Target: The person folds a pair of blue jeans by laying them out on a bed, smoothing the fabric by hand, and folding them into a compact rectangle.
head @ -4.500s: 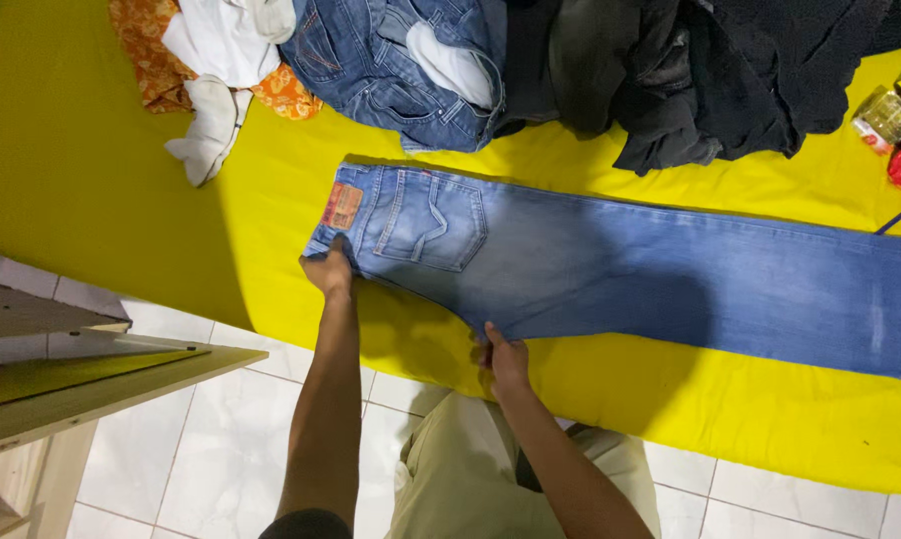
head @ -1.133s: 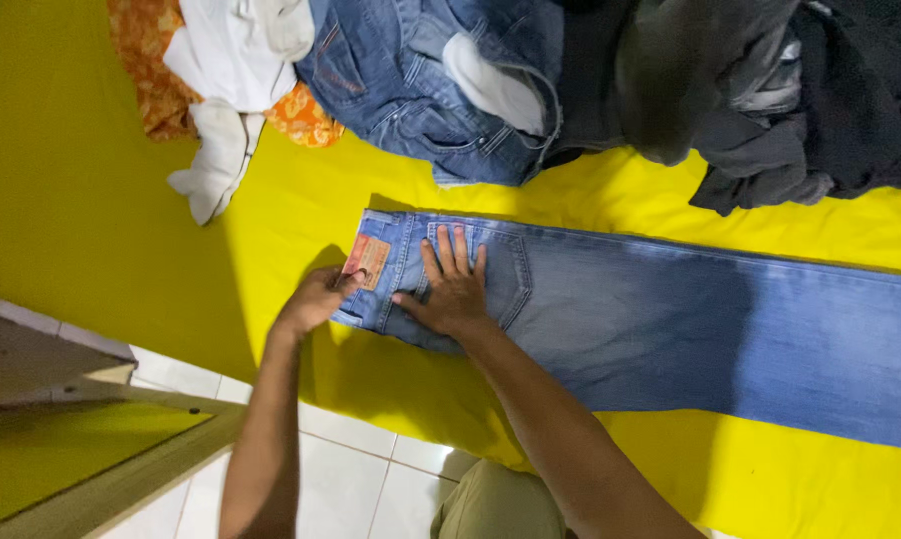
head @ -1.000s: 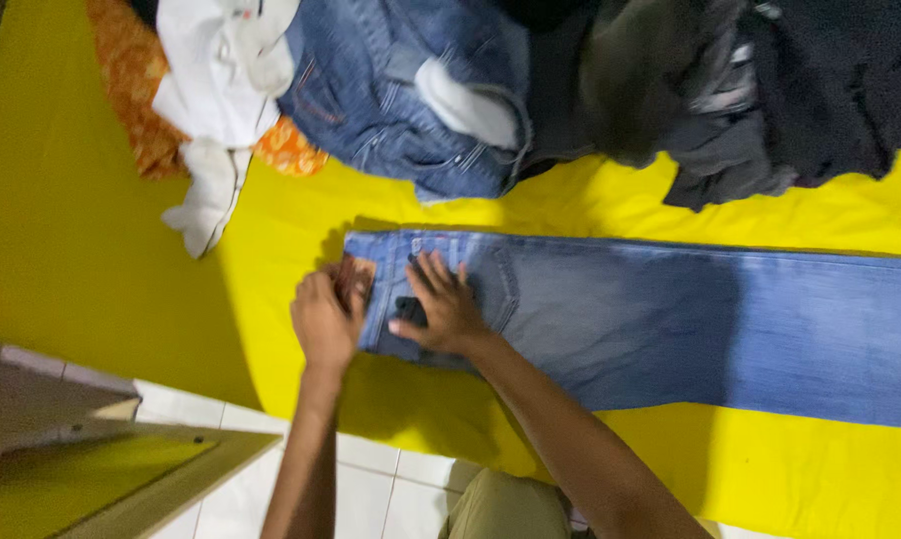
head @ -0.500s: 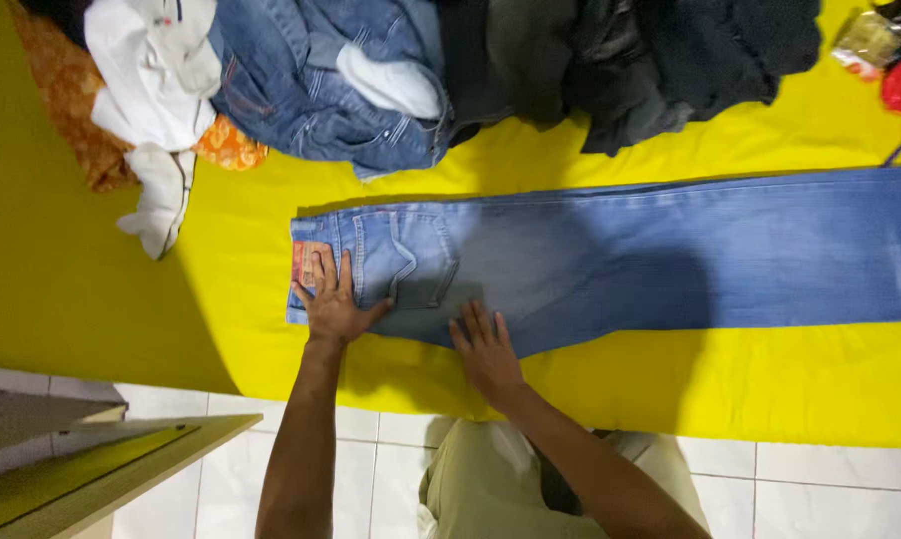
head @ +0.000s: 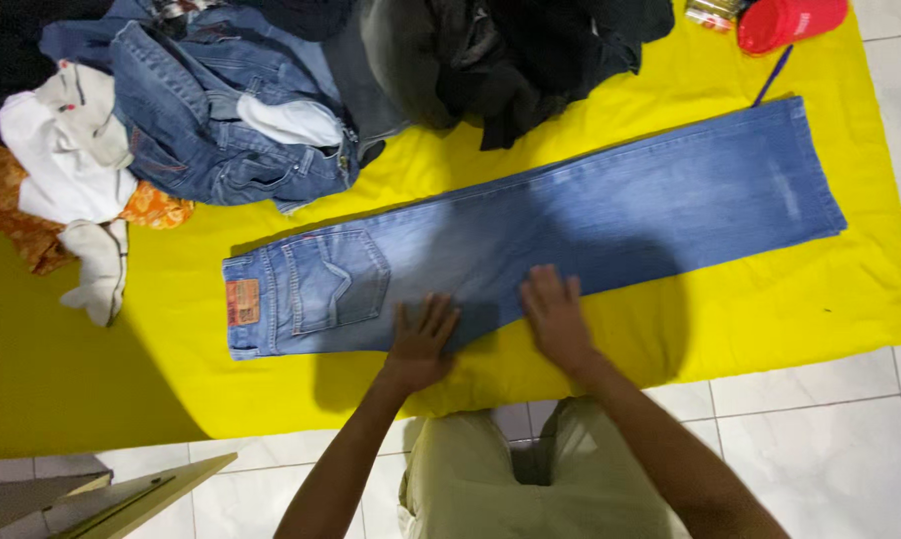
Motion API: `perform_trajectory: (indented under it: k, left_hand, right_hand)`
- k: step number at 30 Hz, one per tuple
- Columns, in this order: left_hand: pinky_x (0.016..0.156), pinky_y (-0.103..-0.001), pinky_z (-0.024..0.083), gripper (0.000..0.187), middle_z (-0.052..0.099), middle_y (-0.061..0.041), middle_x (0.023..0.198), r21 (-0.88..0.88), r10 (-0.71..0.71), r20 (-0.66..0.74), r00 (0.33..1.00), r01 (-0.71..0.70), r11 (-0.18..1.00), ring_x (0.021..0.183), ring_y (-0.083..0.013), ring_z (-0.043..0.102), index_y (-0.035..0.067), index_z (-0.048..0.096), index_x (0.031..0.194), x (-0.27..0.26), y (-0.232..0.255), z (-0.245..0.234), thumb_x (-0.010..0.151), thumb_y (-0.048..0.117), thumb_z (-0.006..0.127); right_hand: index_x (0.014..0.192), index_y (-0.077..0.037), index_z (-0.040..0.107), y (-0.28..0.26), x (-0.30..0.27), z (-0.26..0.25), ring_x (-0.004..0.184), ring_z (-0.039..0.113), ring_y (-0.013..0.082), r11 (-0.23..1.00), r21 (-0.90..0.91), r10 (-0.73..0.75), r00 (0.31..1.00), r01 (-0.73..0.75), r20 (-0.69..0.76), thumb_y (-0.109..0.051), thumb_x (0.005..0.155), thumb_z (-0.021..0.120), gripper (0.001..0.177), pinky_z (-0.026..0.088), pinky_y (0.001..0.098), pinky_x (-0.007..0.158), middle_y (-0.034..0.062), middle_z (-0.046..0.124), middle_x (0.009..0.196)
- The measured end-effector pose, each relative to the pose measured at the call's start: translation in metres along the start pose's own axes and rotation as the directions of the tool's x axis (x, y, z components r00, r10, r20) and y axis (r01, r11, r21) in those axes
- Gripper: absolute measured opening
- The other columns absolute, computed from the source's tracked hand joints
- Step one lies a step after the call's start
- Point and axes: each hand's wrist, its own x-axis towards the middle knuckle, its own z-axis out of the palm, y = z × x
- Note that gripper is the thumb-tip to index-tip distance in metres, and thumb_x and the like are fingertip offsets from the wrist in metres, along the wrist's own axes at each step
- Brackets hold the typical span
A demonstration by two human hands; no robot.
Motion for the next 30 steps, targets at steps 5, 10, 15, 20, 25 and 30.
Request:
perform_trajectory:
  k: [5,10,15,20,25,30]
  left_hand:
    - [0.111,-0.080,0.014,0.093,0.014,-0.016,0.170,0.217,0.018,-0.253,0.967,0.038,0.975,0.158,-0.0379,0.010,0.010,0.028,0.160,0.005,-0.014,0.033,0.082,0.034,0.072]
    - [0.111,-0.080,0.011,0.095,0.010,-0.018,0.171,0.204,-0.022,-0.061,0.998,0.034,0.978,0.158,-0.0405,0.007,0.008,0.022,0.161,0.004,-0.011,0.013,0.083,0.033,0.071]
    - [0.109,-0.081,0.004,0.102,0.004,-0.020,0.170,0.095,-0.087,0.108,0.990,0.077,0.993,0.153,-0.0398,0.000,0.006,0.020,0.159,0.014,0.011,-0.024,0.085,0.055,0.068]
    - [0.117,-0.069,0.016,0.066,0.026,-0.023,0.166,0.055,0.098,-0.366,0.925,-0.084,0.995,0.155,-0.0389,0.020,0.005,0.045,0.146,0.078,0.011,-0.029,0.096,0.044,0.059]
    - [0.117,-0.061,0.024,0.060,0.036,-0.020,0.161,0.138,0.002,-0.521,0.853,0.081,0.987,0.149,-0.0370,0.033,0.004,0.053,0.143,0.191,0.004,-0.045,0.093,0.034,0.064]
    - [0.103,-0.052,0.044,0.032,0.066,-0.011,0.121,0.056,-0.273,-0.540,0.796,0.358,0.932,0.119,-0.0317,0.059,0.011,0.066,0.119,0.234,-0.052,-0.046,0.102,0.038,0.067]
  right_hand:
    - [0.149,0.005,0.045,0.091,-0.023,-0.003,0.153,0.028,0.0386,0.966,-0.229,0.174,0.958,-0.121,0.229,-0.027,0.090,0.058,0.068,0.024,0.0627,0.120,0.0261,0.034,0.162]
    - [0.147,0.004,0.046,0.119,-0.030,-0.004,0.153,0.030,0.0384,0.989,-0.148,0.021,0.979,0.009,0.201,-0.026,0.092,0.059,0.064,0.026,0.0579,0.121,0.0254,0.036,0.161]
    - [0.142,0.002,0.050,0.133,-0.027,-0.015,0.151,0.031,0.0367,1.000,-0.022,0.012,0.964,-0.006,0.265,-0.022,0.082,0.063,0.067,0.027,0.0546,0.120,0.0237,0.038,0.159]
    - [0.140,-0.009,0.060,0.136,-0.005,-0.016,0.150,0.044,0.0308,0.857,0.426,0.304,0.952,-0.290,0.036,-0.026,0.101,0.060,0.043,0.035,0.0481,0.126,0.0117,0.050,0.158]
    - [0.142,-0.006,0.055,0.148,0.025,-0.016,0.148,0.035,0.0370,0.969,0.184,0.160,0.987,-0.163,0.031,-0.036,0.092,0.064,0.059,0.028,0.0579,0.117,0.0176,0.041,0.157]
    - [0.148,-0.009,0.049,0.210,-0.004,-0.022,0.153,0.025,0.0424,0.942,0.068,0.327,0.944,-0.330,0.048,-0.046,0.092,0.061,0.068,0.022,0.0662,0.119,0.0192,0.033,0.163]
